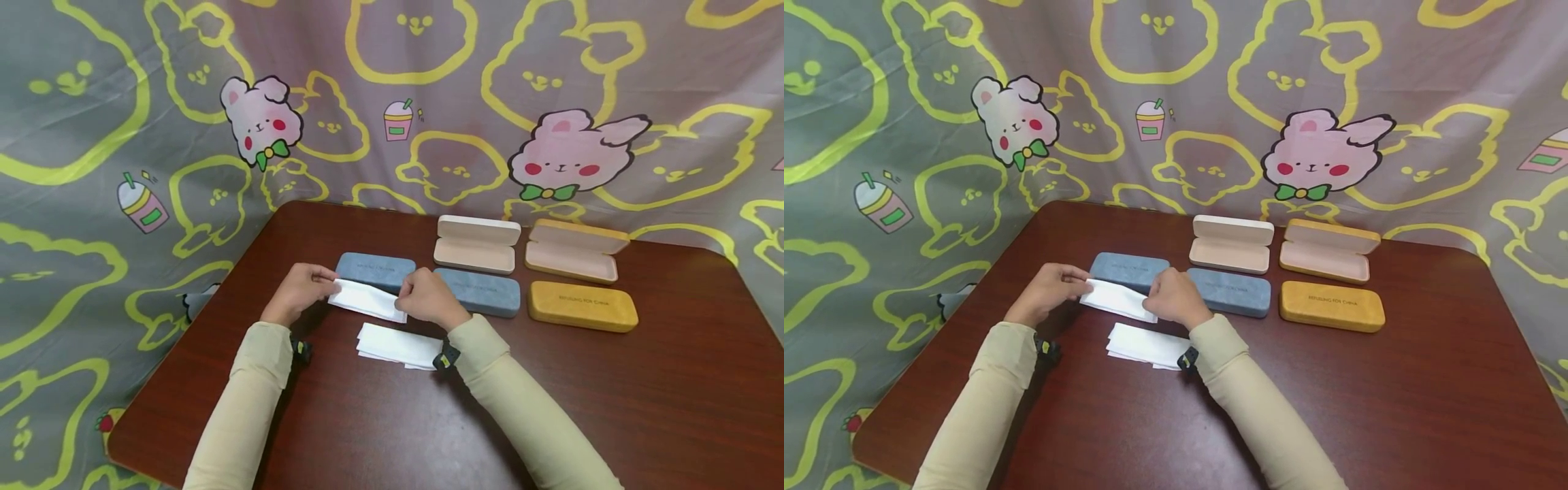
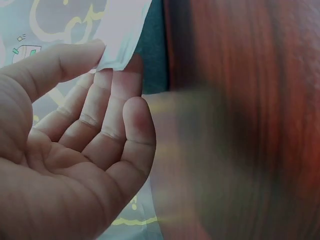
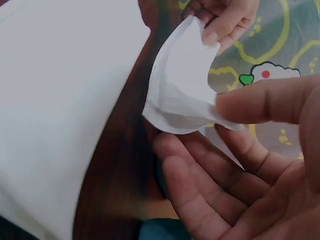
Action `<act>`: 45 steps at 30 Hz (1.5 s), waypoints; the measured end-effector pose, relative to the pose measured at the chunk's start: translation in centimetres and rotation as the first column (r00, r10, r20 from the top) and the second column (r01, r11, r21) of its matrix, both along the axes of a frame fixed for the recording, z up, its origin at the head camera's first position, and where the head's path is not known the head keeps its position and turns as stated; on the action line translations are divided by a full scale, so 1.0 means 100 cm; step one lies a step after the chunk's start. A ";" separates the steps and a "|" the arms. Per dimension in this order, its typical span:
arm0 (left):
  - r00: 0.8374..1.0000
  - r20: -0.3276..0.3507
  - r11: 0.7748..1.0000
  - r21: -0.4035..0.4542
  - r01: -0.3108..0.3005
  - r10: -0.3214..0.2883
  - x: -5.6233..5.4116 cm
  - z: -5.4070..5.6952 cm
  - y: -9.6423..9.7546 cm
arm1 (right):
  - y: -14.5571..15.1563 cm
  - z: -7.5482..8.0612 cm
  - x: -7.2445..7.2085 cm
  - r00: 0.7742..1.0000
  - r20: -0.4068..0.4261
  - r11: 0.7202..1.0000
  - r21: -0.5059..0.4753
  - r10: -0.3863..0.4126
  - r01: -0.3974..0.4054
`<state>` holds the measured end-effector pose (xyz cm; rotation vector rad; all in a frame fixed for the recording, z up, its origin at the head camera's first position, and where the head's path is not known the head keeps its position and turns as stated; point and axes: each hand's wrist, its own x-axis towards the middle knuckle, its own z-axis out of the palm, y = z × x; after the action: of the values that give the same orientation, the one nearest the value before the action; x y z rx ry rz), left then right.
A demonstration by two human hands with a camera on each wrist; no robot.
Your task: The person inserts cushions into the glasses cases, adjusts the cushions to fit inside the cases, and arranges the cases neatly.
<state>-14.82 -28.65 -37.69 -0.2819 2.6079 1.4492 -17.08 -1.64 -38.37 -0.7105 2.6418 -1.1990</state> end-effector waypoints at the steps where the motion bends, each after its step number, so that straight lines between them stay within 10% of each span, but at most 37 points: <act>1: 1.000 -0.002 1.000 -0.002 0.002 -0.002 0.000 0.001 0.000 | 0.001 0.001 0.000 1.000 0.009 1.000 -0.015 0.000 0.000; 21: 0.992 -0.129 0.992 0.124 0.021 -0.005 -0.012 0.023 0.024 | 0.020 0.022 -0.004 0.980 0.112 0.946 -0.260 -0.168 0.192; 45: 0.983 -0.179 0.961 0.259 0.095 -0.049 -0.037 0.036 0.082 | 0.080 0.037 -0.017 0.958 0.113 0.926 -0.249 -0.264 0.285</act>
<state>-18.48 -20.44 -34.05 -0.0296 2.4744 1.8464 -18.76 6.32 -34.64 -0.3214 2.6075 -1.6387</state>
